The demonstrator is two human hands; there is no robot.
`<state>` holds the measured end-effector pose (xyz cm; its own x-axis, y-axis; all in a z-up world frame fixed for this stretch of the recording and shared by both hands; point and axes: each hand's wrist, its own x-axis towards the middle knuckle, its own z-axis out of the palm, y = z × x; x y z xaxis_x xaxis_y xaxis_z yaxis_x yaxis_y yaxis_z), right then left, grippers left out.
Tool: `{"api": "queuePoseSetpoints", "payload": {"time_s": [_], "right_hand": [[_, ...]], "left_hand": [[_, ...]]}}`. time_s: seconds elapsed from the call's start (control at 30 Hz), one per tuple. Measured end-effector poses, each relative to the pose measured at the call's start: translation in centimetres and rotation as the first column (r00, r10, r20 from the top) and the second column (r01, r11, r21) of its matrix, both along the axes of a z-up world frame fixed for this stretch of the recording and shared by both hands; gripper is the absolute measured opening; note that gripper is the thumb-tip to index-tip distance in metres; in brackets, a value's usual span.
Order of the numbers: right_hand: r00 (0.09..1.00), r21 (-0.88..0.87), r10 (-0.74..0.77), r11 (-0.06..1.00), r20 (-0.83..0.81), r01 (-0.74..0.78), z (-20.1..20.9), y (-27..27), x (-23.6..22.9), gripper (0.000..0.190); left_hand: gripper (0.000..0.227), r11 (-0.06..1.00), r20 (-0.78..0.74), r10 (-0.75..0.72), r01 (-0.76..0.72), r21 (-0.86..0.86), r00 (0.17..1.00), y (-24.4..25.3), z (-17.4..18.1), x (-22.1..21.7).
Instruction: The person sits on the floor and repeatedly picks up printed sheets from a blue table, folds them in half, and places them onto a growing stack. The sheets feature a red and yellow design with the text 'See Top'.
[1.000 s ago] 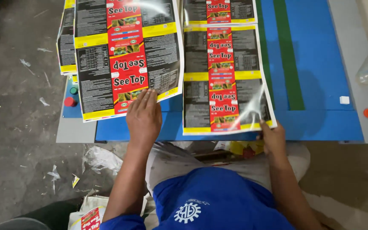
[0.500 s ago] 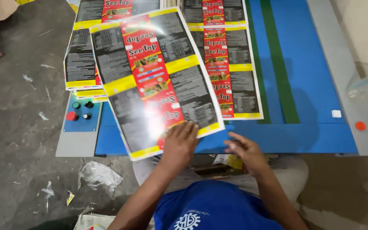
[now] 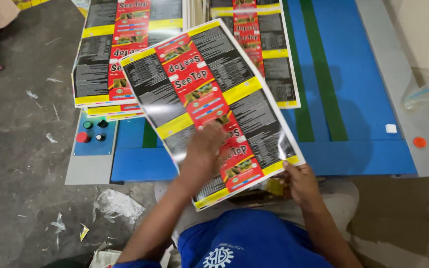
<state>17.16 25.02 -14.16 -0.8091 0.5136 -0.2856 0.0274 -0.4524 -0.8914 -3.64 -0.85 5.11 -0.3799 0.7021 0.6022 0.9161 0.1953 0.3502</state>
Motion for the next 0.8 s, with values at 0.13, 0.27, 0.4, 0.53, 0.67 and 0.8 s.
{"api": "queuePoseSetpoints", "payload": {"time_s": [0.13, 0.27, 0.4, 0.53, 0.67, 0.8], "right_hand": [[0.995, -0.017, -0.096, 0.995, 0.015, 0.096, 2.3, 0.6, 2.6, 0.011], [0.978, 0.001, -0.184, 0.983, 0.097, 0.184, 1.4, 2.1, 5.9, 0.013], [0.968, -0.010, -0.216, 0.976, 0.129, 0.219, -2.8, 4.3, 9.8, 0.014], [0.948, -0.018, -0.255, 0.965, 0.189, 0.263, -4.4, 4.7, 11.7, 0.015], [0.912, 0.029, -0.304, 0.951, 0.274, 0.308, -3.4, 4.2, 12.3, 0.019], [0.892, 0.148, -0.313, 0.949, 0.326, 0.279, -3.6, 3.7, 12.6, 0.020]], "left_hand": [[0.043, 0.972, -0.095, 0.231, -0.235, -0.027, 0.968, -2.7, -0.8, -8.6], [0.052, 0.887, -0.270, 0.434, -0.460, -0.038, 0.859, -4.9, -1.4, -13.8], [0.082, 0.839, -0.391, 0.447, -0.529, -0.129, 0.805, -5.5, -0.9, -13.5], [0.048, 0.786, -0.432, 0.490, -0.598, -0.156, 0.757, -6.7, -4.6, -14.5], [0.029, 0.815, -0.432, 0.471, -0.567, -0.122, 0.769, -7.3, -2.4, -13.4], [0.025, 0.843, -0.351, 0.477, -0.533, -0.078, 0.806, -6.1, 2.1, -9.2]]}}
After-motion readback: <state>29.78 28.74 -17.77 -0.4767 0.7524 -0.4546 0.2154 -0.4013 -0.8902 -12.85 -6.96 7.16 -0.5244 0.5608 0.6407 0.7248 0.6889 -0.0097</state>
